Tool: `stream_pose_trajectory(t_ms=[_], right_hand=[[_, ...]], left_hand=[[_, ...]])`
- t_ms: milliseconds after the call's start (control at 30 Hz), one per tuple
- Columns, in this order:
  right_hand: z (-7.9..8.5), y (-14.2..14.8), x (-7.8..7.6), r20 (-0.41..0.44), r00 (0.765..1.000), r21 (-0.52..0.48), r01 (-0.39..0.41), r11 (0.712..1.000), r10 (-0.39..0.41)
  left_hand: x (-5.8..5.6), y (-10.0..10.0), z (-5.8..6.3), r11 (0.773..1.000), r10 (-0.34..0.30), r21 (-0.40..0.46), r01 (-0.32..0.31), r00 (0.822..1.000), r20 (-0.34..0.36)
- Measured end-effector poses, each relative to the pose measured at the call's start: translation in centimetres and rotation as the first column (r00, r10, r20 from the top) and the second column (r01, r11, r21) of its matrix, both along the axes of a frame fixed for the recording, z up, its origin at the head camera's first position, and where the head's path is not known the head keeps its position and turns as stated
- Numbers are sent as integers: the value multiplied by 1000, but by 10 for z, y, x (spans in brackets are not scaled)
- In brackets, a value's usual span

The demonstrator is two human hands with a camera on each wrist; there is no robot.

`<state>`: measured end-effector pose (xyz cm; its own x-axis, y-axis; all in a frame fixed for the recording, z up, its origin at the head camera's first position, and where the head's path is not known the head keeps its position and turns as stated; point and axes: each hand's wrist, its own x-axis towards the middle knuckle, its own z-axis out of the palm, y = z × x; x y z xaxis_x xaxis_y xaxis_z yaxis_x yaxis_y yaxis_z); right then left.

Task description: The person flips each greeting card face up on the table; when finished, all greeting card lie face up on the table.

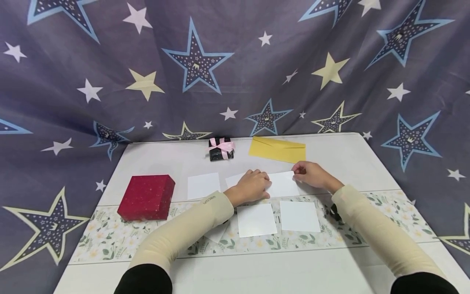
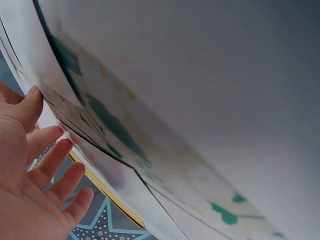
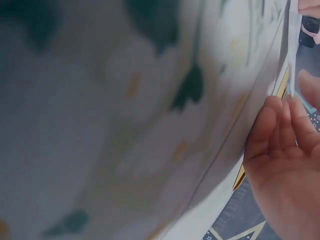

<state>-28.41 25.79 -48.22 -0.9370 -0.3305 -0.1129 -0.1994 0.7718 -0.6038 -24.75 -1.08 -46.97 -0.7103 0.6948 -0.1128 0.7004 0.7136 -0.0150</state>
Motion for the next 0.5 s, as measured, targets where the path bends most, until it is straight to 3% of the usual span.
stream_pose_trajectory(t_ms=[200,500], right_hand=[[1,0,3,21,1000,-84,-12,996,14],[10,4,9,-92,996,-77,9,997,-16]], left_hand=[[0,-2,-2,999,28,-16,-28,999,-45],[-8,-5,2,981,196,21,-195,979,-63]])
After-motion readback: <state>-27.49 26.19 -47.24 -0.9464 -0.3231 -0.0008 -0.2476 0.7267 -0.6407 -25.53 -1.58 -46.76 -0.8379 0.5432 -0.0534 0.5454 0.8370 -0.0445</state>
